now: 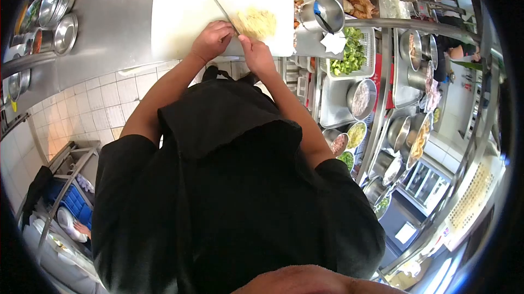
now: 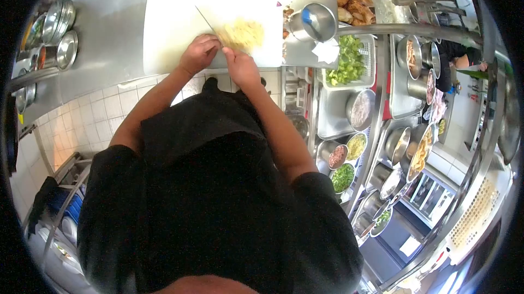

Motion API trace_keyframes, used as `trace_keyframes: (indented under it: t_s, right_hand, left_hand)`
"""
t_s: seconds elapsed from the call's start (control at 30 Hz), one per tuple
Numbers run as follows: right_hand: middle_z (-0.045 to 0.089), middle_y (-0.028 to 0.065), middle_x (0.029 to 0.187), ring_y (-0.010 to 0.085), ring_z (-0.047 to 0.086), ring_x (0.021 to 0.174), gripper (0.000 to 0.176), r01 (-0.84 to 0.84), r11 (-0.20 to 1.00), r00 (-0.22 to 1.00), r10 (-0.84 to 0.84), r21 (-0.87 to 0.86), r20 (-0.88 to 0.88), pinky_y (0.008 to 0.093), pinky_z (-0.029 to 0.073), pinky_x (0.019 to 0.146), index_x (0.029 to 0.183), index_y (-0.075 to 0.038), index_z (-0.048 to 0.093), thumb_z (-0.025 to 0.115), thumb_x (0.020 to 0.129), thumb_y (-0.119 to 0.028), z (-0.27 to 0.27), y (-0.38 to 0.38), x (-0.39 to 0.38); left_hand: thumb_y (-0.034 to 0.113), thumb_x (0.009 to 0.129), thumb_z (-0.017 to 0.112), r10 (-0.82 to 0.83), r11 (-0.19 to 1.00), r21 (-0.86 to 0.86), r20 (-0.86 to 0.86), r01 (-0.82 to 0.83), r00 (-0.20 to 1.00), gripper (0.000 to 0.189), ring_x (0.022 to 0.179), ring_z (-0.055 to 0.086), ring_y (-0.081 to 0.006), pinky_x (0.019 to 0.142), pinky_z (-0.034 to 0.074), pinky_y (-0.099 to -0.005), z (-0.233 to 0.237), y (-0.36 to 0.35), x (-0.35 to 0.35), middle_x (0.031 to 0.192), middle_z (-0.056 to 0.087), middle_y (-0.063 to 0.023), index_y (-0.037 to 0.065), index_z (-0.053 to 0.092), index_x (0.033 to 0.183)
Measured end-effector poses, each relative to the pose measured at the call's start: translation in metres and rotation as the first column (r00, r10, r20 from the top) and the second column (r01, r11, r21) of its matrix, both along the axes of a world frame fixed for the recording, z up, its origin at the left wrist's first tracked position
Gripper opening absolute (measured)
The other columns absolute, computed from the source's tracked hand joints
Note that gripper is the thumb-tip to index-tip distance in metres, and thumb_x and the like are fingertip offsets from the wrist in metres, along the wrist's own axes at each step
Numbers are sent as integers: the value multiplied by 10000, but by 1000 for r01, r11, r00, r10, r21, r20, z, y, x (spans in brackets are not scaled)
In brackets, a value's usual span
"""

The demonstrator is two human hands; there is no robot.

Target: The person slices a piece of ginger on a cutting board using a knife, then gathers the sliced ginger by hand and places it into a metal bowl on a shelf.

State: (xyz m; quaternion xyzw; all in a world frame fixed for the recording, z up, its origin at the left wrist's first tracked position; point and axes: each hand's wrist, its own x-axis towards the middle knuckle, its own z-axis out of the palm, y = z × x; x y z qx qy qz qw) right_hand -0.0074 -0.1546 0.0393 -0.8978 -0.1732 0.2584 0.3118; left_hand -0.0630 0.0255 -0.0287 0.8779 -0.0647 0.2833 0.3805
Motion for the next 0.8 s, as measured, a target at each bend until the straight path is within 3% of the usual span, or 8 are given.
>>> trace_keyframes:
  t_s: [0.1,0.2,0.3,0.4,0.57,0.67,0.8]
  right_hand:
    - [695,320,1096,490,648,1099,545,28,1000,997,-27,14,-75,501,501,964,1148,-6,717,471,1078,-487,-5,-8,10]
    - [692,329,1090,487,648,1096,566,177,982,951,-156,58,-268,488,500,961,1146,4,714,488,1071,-509,-4,-23,13]
    - [685,336,1088,494,647,1071,571,143,990,973,-140,3,-182,477,506,943,1135,15,712,510,1061,-514,7,-24,7]
    - [680,336,1090,504,640,1066,557,111,992,989,-104,62,-104,486,509,935,1131,5,716,508,1062,-506,2,-23,-4]
    - [681,331,1076,516,634,1072,532,91,996,989,-90,-4,-117,509,511,922,1133,-10,719,502,1065,-492,22,-22,-10]
    - [684,331,1067,513,642,1065,530,100,995,989,-101,-11,-108,507,514,923,1141,-7,719,497,1068,-483,23,-25,-14]
    - [692,319,1076,505,651,1075,535,128,990,984,-119,62,-131,509,513,942,1178,-17,721,477,1073,-481,13,-29,-19]
  left_hand:
    - [34,865,711,-15,1000,-18,8,16,1000,36,954,689,-303,901,541,-402,0,-1,2,982,724,-108,35,708,901]
    - [28,867,711,-6,1000,-23,-4,6,1000,38,953,685,-312,895,543,-405,2,1,-3,974,717,-110,34,707,905]
    - [22,875,714,-2,1000,-30,-12,2,1000,46,961,686,-332,885,553,-415,-2,1,-4,984,716,-128,22,710,921]
    - [23,877,716,-4,1000,-6,17,4,1000,39,951,691,-326,884,553,-418,-3,1,-2,974,718,-128,19,709,915]
    - [17,871,723,-25,998,50,15,24,1000,54,955,697,-320,901,547,-424,-5,3,-1,982,725,-132,7,706,921]
    - [9,813,732,11,999,48,28,-12,1000,91,965,689,-278,898,538,-392,-7,1,1,983,724,-73,52,697,885]
    - [5,849,729,-20,1000,21,6,20,1000,88,988,690,-312,920,537,-414,-1,3,-2,1002,725,-126,11,709,935]
